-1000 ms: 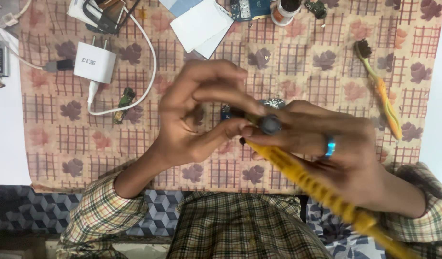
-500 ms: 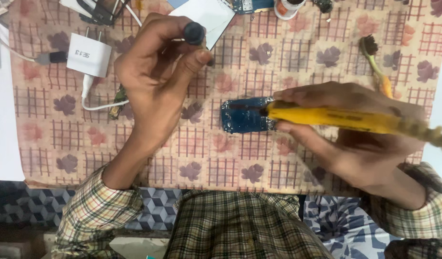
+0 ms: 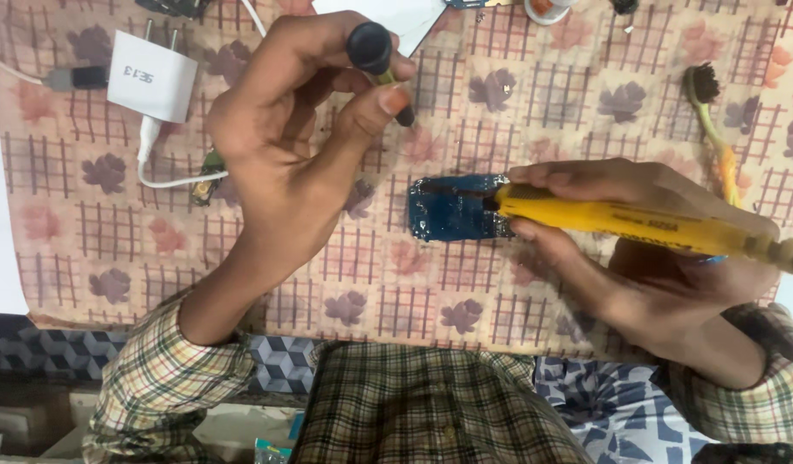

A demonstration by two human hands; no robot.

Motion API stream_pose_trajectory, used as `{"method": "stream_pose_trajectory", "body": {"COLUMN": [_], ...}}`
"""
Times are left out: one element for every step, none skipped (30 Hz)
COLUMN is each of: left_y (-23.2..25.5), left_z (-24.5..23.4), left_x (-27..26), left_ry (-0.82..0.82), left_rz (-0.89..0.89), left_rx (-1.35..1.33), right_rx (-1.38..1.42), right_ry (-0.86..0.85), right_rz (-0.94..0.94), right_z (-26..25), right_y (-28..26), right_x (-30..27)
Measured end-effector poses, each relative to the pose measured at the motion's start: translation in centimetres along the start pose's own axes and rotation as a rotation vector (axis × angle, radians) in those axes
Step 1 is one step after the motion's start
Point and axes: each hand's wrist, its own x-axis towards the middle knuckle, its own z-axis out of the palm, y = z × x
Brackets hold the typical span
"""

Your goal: The person uses a soldering iron and a small brush to apply flux and solder to a blue circuit board. They repeatedly heat specific areas and add solder while holding the board steady with their other hand.

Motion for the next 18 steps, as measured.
{"method": "stream_pose_trajectory", "body": {"left_y": [-0.1,-0.2,-0.3,-0.5,-0.7,-0.9,-1.0,-1.2,-1.4,-1.5,-1.6,-1.5,-1.5,-1.5,-1.3,-1.2,-1.1,-1.0], "left_z": [0.1,0.1,0.2,0.2,0.4,0.5,0.6,0.6,0.8,1.0,1.2,1.3,1.5,1.6,1.7,1.7,1.7,1.8], "left_x": [0.0,0.0,-0.1,-0.1,-0.1,-0.2,-0.3,-0.4,-0.4,-0.4,-0.3,-0.3,-0.3,-0.3,-0.4,-0.4,-0.5,-0.5], "left_ry": [0.005,0.010,0.013,0.018,0.021,0.017,0.014,0.002,-0.005,-0.011,-0.012,-0.010,-0.009,-0.010,-0.017,-0.024,-0.039,-0.053], "left_rz": [-0.002,-0.008,-0.004,0.001,0.015,0.016,0.017,0.007,0.009,0.016,0.035,0.043,0.050,0.041,0.029,0.017,0.001,-0.016], "left_rx": [0.009,0.024,0.047,0.072,0.105,0.114,0.124,0.107,0.102,0.097,0.105,0.109,0.112,0.109,0.126,0.143,0.179,0.215], "right_rx": [0.014,0.010,-0.008,-0.024,-0.054,-0.064,-0.074,-0.067,-0.059,-0.053,-0.046,-0.073,-0.100,-0.161,-0.181,-0.199,-0.175,-0.169], "right_ry": [0.015,0.018,0.020,0.021,0.020,0.021,0.022,0.025,0.033,0.040,0.052,0.067,0.081,0.101,0.137,0.172,0.222,0.254], "right_rz": [-0.032,-0.041,-0.047,-0.055,-0.059,-0.055,-0.050,-0.037,0.009,0.051,0.125,0.186,0.248,0.301,0.349,0.398,0.442,0.469], "right_z": [-0.1,-0.3,-0.6,-0.9,-1.2,-1.5,-1.8,-2.3,-2.8,-3.2,-4.0,-4.3,-4.7,-5.2,-5.4,-5.6,-5.7,-6.0], "right_y": [0.3,0.7,0.9,1.2,1.3,1.4,1.4,1.2,1.1,0.9,0.4,0.0,-0.4,-0.8,-1.0,-1.2,-1.0,-0.6], "right_x": [-0.1,-0.3,-0.6,-0.7,-0.8,-0.9,-0.9,-0.8,-0.6,-0.3,0.2,0.7,1.2,1.5,1.7,1.8,1.7,1.6]}}
